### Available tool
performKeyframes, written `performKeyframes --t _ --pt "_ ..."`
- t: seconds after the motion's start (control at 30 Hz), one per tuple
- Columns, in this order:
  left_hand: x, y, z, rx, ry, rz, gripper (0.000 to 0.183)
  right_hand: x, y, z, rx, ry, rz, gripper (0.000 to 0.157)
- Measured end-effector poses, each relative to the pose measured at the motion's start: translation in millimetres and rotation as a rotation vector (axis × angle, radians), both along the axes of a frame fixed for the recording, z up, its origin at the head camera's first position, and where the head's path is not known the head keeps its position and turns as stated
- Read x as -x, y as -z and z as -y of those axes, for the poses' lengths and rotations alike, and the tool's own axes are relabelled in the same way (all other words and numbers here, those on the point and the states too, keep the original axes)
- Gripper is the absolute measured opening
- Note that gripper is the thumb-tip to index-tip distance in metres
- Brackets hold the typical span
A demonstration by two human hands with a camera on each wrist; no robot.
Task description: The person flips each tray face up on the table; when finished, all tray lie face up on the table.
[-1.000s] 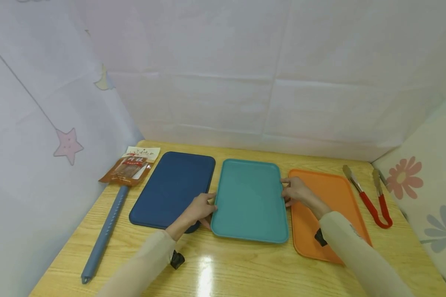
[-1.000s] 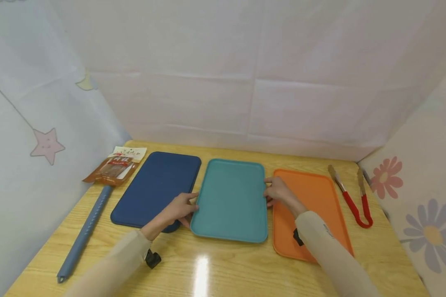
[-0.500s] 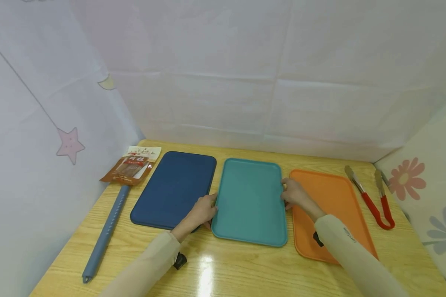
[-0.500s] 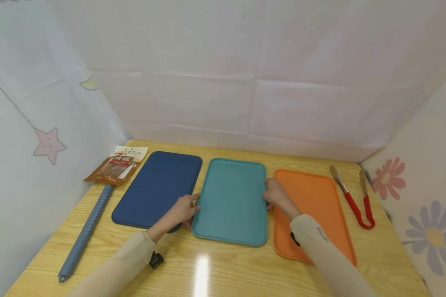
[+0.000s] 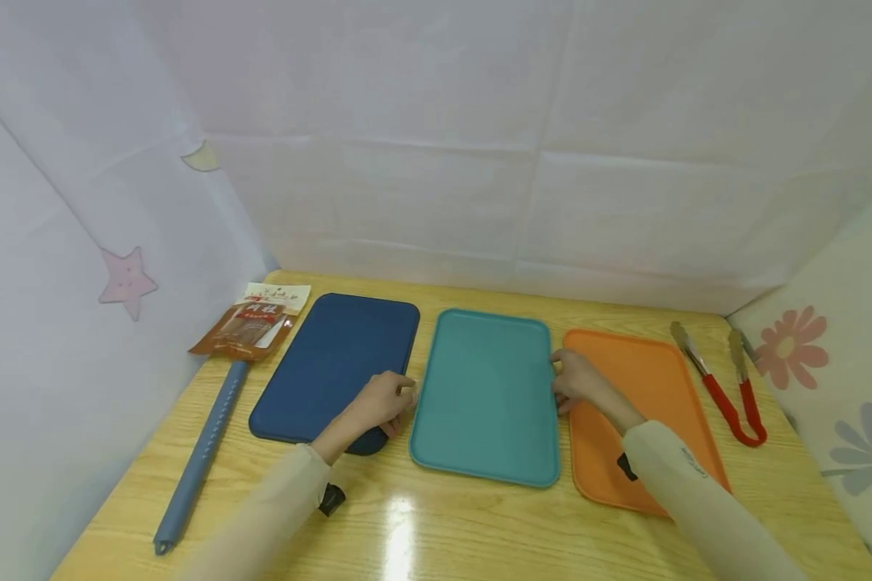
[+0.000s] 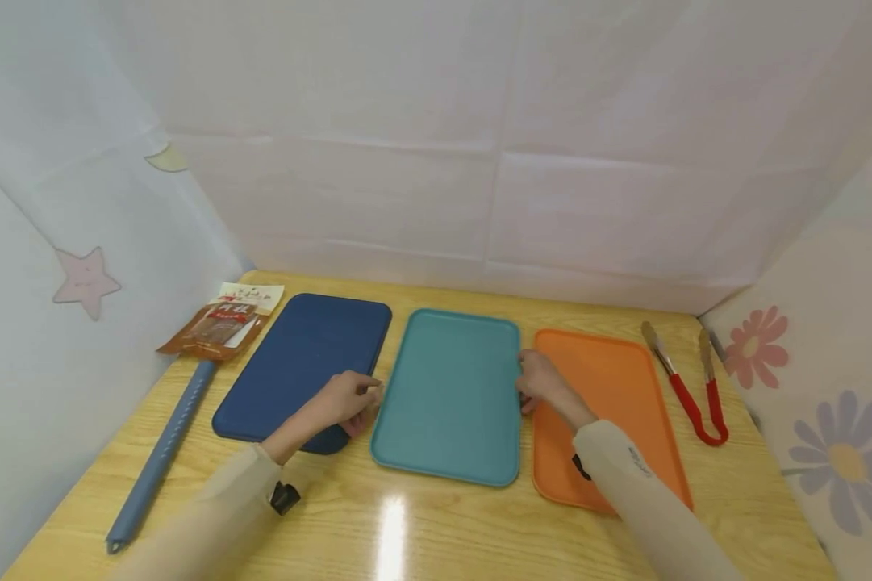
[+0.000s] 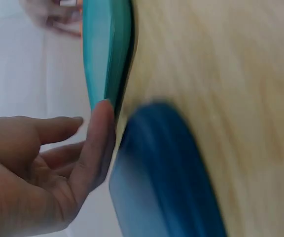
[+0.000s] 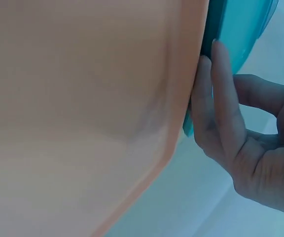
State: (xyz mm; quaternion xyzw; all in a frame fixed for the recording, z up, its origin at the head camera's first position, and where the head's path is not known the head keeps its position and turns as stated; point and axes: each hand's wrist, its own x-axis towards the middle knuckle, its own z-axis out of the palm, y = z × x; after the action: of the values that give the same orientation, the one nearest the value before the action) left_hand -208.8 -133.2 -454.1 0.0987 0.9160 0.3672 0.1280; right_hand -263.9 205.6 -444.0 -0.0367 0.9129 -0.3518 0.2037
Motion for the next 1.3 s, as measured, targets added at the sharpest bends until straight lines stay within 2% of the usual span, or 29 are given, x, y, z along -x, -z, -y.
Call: performKeyframes --t 0.07,0.13,0.2,0.3,0.37,0.47,0.53,0.67,0.77,0.83,1.0,1.07,1.13,1.3 --pt "2.6 -8.5 19 -0.002 -0.045 -0.005 0.039 -0.5 -3.8 -1 -0.008 -0.002 -0.022 0.056" --pt "4.9 -15.4 41 0.052 -0.079 -0.069 0.038 -0.6 -9.3 -1 -0.029 -0.02 -0.079 0.051" --pt "7.1 -20.1 64 0.164 -0.099 -0.174 0.036 -0.7 -15.3 1 -0.012 -0.031 -0.11 0.048" --pt "11.3 -21.3 95 0.352 -0.123 -0.313 0.036 -2.1 -24.7 11 0.077 -0.034 -0.105 0.048" --pt "14.7 -20.6 111 0.425 -0.152 -0.318 0.039 -3.2 -28.3 23 0.145 -0.036 -0.085 0.049" --pt "20.9 -15.8 128 0.487 -0.181 -0.256 0.046 -3.5 -29.8 48 0.208 -0.055 -0.074 0.05" --pt "25.5 -9.9 135 0.507 -0.188 -0.232 0.049 -3.5 -29.8 66 0.247 -0.067 -0.066 0.05" --pt "32.3 5.7 142 0.522 -0.174 -0.258 0.047 -4.9 -29.9 106 0.325 -0.073 -0.035 0.051" --pt "32.0 13.6 145 0.531 -0.17 -0.26 0.046 -5.9 -28.6 138 0.352 -0.086 -0.014 0.053" --pt "30.8 14.8 146 0.539 -0.164 -0.265 0.044 -5.1 -26.2 159 0.345 -0.102 -0.01 0.055" --pt "32.8 9.4 147 0.509 -0.175 -0.317 0.034 -0.4 -16.7 204 0.238 -0.126 -0.041 0.055" --pt "34.8 8.0 148 0.492 -0.191 -0.309 0.032 0.5 -11.8 218 0.175 -0.132 -0.06 0.055" --pt "37.1 8.2 149 0.491 -0.2 -0.289 0.032 0.2 -6.5 229 0.125 -0.127 -0.079 0.055" --pt "39.2 8.0 152 0.451 -0.254 -0.18 0.039 -1.9 2.5 245 0.066 -0.083 -0.125 0.052"
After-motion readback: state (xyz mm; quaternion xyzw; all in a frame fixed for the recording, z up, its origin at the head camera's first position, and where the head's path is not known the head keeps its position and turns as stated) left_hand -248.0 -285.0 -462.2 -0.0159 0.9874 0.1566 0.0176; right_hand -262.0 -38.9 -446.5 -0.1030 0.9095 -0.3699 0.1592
